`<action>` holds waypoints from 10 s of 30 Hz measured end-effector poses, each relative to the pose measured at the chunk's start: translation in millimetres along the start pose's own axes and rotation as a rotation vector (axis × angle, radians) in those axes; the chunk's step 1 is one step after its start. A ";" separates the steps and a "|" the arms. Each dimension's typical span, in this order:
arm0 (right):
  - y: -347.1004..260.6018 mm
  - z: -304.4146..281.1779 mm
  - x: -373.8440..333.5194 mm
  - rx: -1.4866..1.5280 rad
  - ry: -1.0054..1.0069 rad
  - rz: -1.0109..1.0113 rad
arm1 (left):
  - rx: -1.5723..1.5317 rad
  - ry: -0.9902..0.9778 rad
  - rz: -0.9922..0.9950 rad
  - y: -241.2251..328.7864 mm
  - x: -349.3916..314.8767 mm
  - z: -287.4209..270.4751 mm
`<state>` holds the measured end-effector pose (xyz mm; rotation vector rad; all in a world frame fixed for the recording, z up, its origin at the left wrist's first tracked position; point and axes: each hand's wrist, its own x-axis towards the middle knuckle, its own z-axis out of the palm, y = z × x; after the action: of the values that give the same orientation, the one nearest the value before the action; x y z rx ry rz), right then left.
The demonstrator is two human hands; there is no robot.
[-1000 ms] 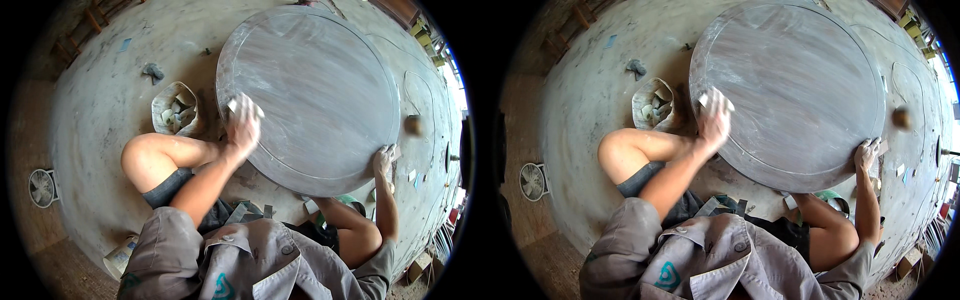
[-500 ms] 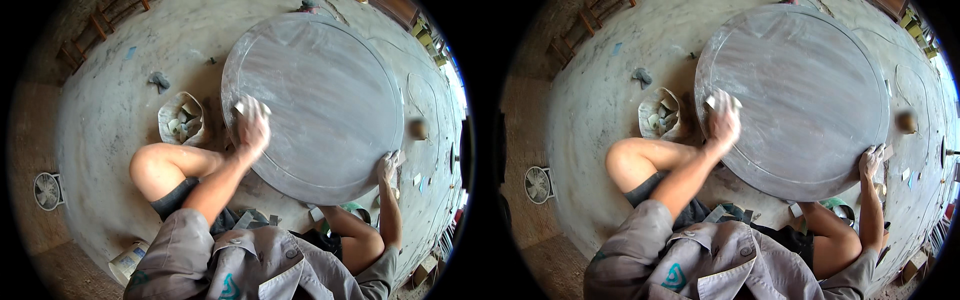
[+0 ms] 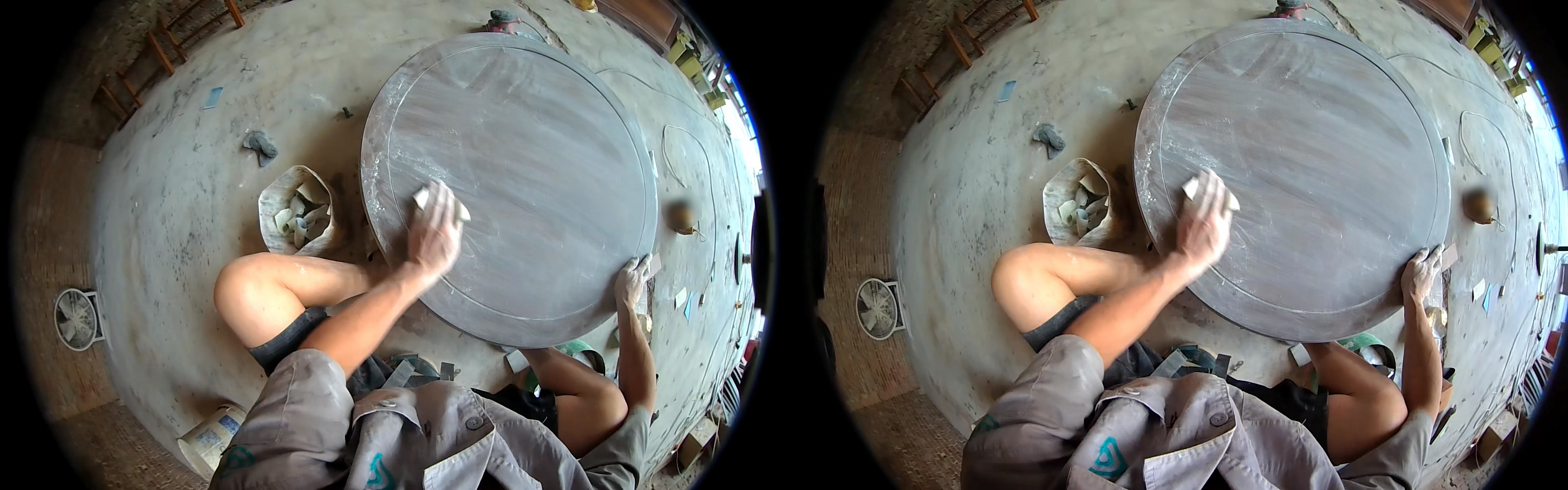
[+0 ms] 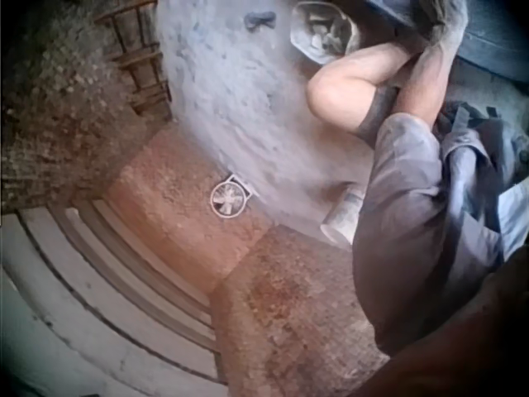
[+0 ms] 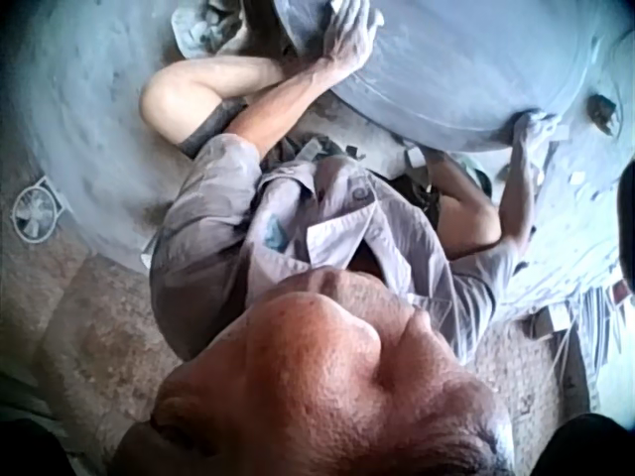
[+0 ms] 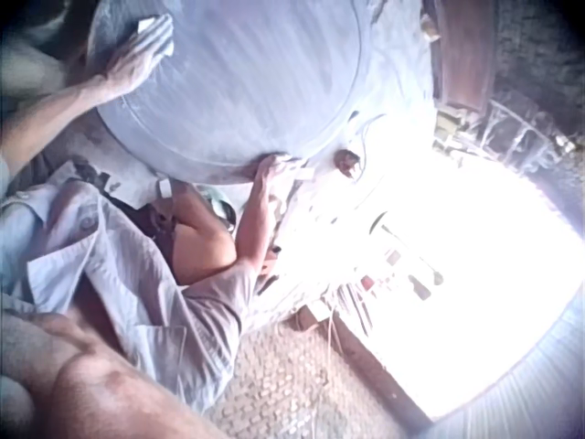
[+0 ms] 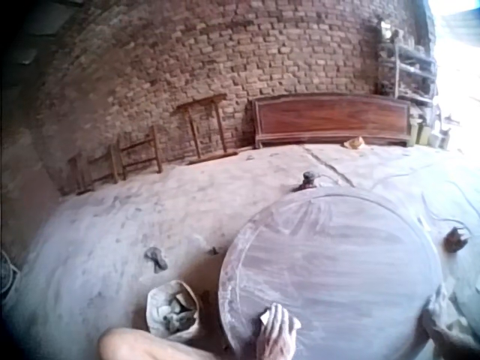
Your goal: The person sits on the floor and sands a large round wooden surface using a sanding block. They move the block in circular and linear motions across the surface, occasionally switching hands and adjusting their position to reach different areas.
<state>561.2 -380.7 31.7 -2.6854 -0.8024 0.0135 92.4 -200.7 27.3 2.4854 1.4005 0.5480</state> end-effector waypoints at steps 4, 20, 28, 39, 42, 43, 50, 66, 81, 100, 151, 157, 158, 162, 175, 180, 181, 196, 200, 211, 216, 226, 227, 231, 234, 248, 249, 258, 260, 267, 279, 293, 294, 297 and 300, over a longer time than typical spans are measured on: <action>-0.7 8.7 0.7 0.006 -0.002 -0.023 | 0.148 0.155 -0.305 -74.0 53.6 -21.2; 20.7 12.8 20.4 -0.082 0.096 -0.076 | 0.087 0.088 0.010 19.0 41.5 21.3; 6.8 12.7 14.0 -0.025 0.118 -0.046 | -0.062 0.108 -0.313 -33.1 83.0 0.4; 12.4 17.3 17.7 -0.013 0.140 -0.071 | -0.074 0.175 -0.325 -31.2 100.7 7.9; 12.7 16.4 18.3 -0.002 0.141 -0.043 | -0.001 0.029 -0.034 11.3 72.7 31.8; 5.6 12.3 12.3 0.010 0.112 -0.016 | -0.061 -0.003 -0.032 5.2 71.0 20.1; 20.5 15.4 15.6 -0.054 0.144 -0.071 | -0.198 0.086 -0.330 -28.4 113.5 11.7; 15.0 10.5 13.4 -0.026 0.144 -0.025 | 0.056 -0.057 0.021 -44.5 131.8 5.0; 5.8 12.6 7.8 0.000 0.115 -0.054 | 0.149 0.071 -0.364 -82.8 193.7 14.6; 8.8 7.9 7.0 -0.036 0.113 -0.020 | -0.076 0.043 -0.208 -91.7 226.6 8.1; -3.3 11.2 2.4 0.012 0.101 -0.008 | 0.136 -0.030 -0.069 -114.7 245.8 17.2; 1.9 15.7 8.6 -0.037 0.129 -0.067 | 0.099 0.019 0.057 9.4 232.1 64.4; -2.8 18.0 8.7 -0.026 0.120 -0.080 | 0.069 0.073 0.111 27.5 226.2 75.9; 12.6 9.8 10.8 -0.041 0.123 -0.041 | 0.059 -0.093 0.328 -22.8 238.1 43.7; 11.7 7.7 11.9 -0.068 0.125 -0.035 | -0.028 -0.005 0.426 -36.8 238.2 30.9; -1.9 7.6 7.7 -0.052 0.075 0.041 | -0.053 0.008 0.072 -34.3 229.8 36.1; -11.9 12.4 12.2 -0.027 0.069 0.017 | -0.003 -0.010 0.196 -12.8 230.6 52.0; -12.3 13.9 11.6 0.002 0.064 -0.026 | -0.009 0.079 0.434 68.1 240.0 71.2; -12.7 -2.8 4.2 -0.009 0.073 0.043 | -0.113 -0.105 0.541 -18.0 239.1 37.0; -21.1 7.8 7.9 0.019 0.054 0.002 | -0.032 -0.126 0.571 10.6 234.2 54.3; -11.0 3.2 7.5 -0.029 0.057 0.067 | 0.001 -0.027 0.199 -88.8 210.2 11.4; -16.0 -2.6 8.7 -0.001 0.085 0.017 | -0.079 -0.006 0.501 -32.1 217.6 30.6; -15.6 -4.3 4.3 -0.008 0.087 0.018 | -0.072 -0.020 0.437 -65.4 211.9 24.6; -17.4 -1.6 3.3 0.011 0.102 0.005 | -0.055 0.004 0.372 8.7 219.8 51.5; -28.9 7.4 3.2 0.028 0.068 0.009 | -0.152 -0.089 0.460 97.8 228.1 81.0; -42.3 -0.8 2.6 0.048 0.060 -0.011 | -0.138 -0.088 0.526 109.9 247.3 88.5; -46.4 -0.2 6.7 0.063 0.072 -0.021 | -0.135 -0.128 0.558 99.3 252.8 87.1; -34.0 -0.2 2.7 0.036 0.057 0.050 | -0.215 -0.117 0.432 57.6 241.8 78.7; -36.0 1.8 4.6 0.026 0.064 0.012 | -0.170 -0.068 0.457 121.1 239.9 91.3; -23.2 -9.6 2.2 0.045 0.083 0.057 | -0.281 -0.060 0.320 -37.0 227.2 34.5; -21.4 -9.8 1.7 0.012 0.044 0.081 | -0.264 -0.139 0.288 -13.5 220.9 27.8; -29.0 -16.5 2.4 0.004 0.003 0.116 | -0.085 0.002 0.395 -34.3 213.5 34.1; -21.5 -7.8 6.6 0.008 0.061 0.064 | -0.088 0.043 0.297 -26.2 215.5 36.8; -17.0 9.6 11.6 0.039 0.133 -0.015 | -0.129 -0.026 0.318 46.5 221.4 61.7; -44.1 1.9 2.5 0.054 0.021 0.036 | -0.053 -0.084 0.441 76.2 229.9 75.5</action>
<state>539.6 -344.2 44.3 -2.6446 -0.7372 0.0154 292.0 -44.3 35.4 2.7446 0.7939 0.5431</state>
